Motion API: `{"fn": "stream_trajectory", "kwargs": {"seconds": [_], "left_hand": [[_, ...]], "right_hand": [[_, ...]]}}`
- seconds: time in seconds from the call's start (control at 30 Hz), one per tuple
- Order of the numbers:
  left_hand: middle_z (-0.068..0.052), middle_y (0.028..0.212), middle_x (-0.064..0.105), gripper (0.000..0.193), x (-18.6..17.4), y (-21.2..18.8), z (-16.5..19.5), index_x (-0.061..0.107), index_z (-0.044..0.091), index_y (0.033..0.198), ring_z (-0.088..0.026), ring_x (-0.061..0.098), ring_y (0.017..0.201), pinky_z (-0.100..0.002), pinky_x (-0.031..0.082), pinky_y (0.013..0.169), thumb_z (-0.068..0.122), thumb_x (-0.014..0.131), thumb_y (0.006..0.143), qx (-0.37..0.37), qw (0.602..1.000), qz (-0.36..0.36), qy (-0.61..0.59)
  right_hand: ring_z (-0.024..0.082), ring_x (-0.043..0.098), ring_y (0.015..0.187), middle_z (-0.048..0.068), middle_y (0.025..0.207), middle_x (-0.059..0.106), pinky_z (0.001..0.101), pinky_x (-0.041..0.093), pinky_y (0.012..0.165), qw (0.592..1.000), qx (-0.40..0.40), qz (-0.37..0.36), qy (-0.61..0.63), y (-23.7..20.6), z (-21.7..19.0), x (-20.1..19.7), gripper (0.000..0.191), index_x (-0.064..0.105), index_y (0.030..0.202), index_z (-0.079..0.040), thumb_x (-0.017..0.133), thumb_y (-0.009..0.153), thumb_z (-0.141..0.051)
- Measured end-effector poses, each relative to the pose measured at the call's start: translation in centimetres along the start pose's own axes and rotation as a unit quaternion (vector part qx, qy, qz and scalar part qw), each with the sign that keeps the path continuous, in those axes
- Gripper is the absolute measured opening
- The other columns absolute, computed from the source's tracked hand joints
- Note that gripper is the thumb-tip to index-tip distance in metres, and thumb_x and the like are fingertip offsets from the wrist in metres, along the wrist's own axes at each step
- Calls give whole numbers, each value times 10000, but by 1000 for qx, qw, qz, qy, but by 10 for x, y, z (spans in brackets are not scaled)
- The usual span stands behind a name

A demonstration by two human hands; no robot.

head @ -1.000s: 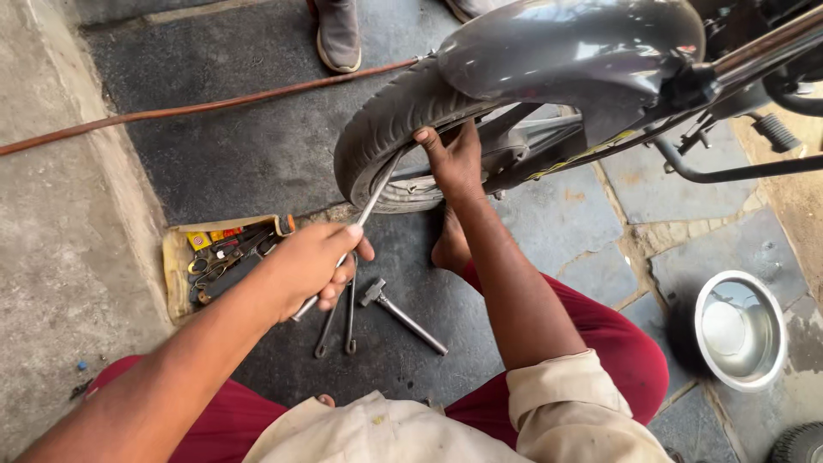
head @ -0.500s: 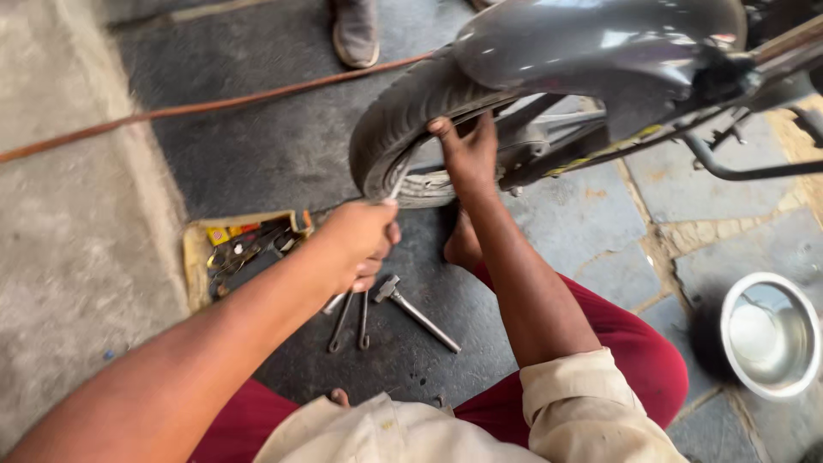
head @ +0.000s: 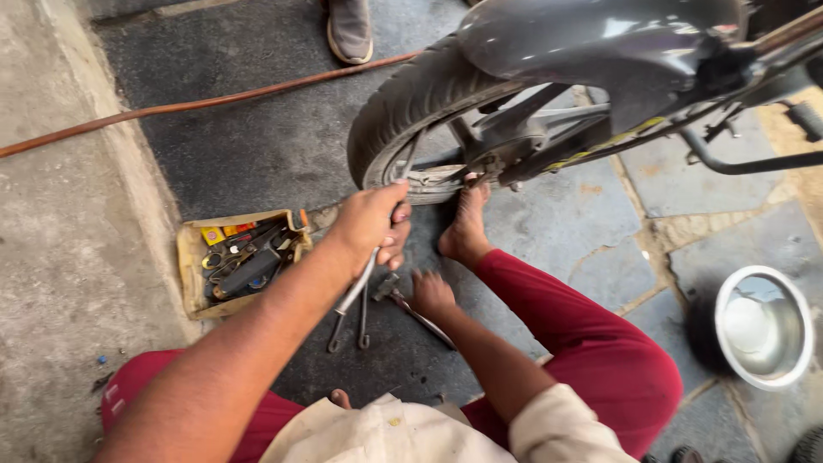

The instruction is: The person sits on the ground at a motorcycle front wheel and works the tire bead with hand tools. They use a pry bar to lever the tire against the rim, strike the wheel area with a hammer, and use a screwdriver-like tool and wrenches around the rim, gripping and turning the wheel as they work.

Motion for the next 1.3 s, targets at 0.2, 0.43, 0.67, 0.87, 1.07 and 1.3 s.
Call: {"fn": "stream_trajectory", "kwargs": {"seconds": [0.2,0.43,0.67,0.87,1.07,1.3], "left_hand": [[-11,431,353,501,7,7,-5,423,119,659,-161,328,283,-378,391,348,467,505,1009,32,999,34,-9],[-25,427,377,498,8,13,-1,443,112,655,-170,345,278,-379,389,343,458,513,1006,75,996,41,27],[-7,441,370,477,10,18,-3,429,131,666,-161,342,299,-371,369,362,450,506,1012,94,995,16,16],[14,447,344,461,13,15,-3,416,149,662,-148,318,302,-365,369,367,439,524,1004,75,997,28,-5],[7,449,354,446,16,18,-9,434,141,675,-152,340,313,-354,348,369,433,497,1006,92,995,24,-9],[9,443,337,434,12,28,-14,427,146,687,-151,323,311,-356,329,352,426,500,1011,98,995,19,-24]], "right_hand": [[392,624,1188,169,1319,617,517,544,935,999,-28,-31,-10,-3,7,62,532,487,1381,-140,636,928,-377],[405,686,983,181,1049,704,549,521,838,997,30,-74,5,-36,14,-8,301,571,1175,-127,477,1046,-382],[424,647,739,202,735,624,539,467,621,984,-131,63,99,-224,6,-112,269,482,1018,-37,610,977,-271],[309,658,627,112,776,606,434,516,500,943,-287,170,-14,-302,-85,-134,378,557,1144,-37,679,858,-252],[221,621,585,64,762,560,394,489,439,930,-234,205,-196,-278,-113,-152,361,553,1150,-42,646,974,-343],[188,634,601,26,745,556,317,476,427,813,-443,267,-269,-329,-165,-172,479,554,1198,-88,625,783,-317]]}}
Point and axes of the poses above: each hand's wrist, its own y-axis towards the middle knuckle, its own x-axis out of the palm, z = x × y, the point moved 5 cm from there along y, towards the middle knuckle
